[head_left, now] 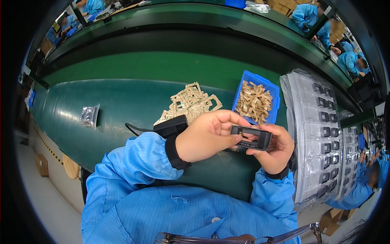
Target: Assembling small black components with wooden-colored inserts and placing them in trays, then boxing the trays in a factory environment.
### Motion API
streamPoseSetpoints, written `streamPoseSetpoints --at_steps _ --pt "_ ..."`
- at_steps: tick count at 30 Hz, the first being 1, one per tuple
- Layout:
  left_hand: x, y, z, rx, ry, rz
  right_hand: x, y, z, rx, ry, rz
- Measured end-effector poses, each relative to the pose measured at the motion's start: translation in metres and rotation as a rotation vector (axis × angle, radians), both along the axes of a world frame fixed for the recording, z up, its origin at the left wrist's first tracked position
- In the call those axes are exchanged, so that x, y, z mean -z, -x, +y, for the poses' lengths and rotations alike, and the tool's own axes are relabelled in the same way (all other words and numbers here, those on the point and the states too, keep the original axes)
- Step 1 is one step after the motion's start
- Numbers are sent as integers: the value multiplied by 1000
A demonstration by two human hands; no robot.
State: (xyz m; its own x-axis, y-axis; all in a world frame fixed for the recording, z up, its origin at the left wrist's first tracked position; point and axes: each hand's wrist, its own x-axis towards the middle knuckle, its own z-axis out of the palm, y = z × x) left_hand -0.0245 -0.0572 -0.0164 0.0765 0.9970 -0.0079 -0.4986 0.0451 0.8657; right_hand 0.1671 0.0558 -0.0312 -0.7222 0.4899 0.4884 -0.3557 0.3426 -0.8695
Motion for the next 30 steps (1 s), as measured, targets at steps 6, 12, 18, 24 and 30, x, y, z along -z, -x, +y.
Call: streamPoseSetpoints --at_steps 6,12,18,24,30 --pt "5 -7 -3 -82 -10 4 -1 0 -5 59 -54 0" --pt "-22 14 2 9 111 150 -7 -2 -3 4 92 -35" --pt "-4 4 -1 -129 -29 247 -5 12 -22 1 555 81" --pt "1 -9 2 -281 -79 382 -5 12 -24 105 507 -66" --pt "7 -10 2 -285 -201 545 -16 10 -30 139 415 -84"
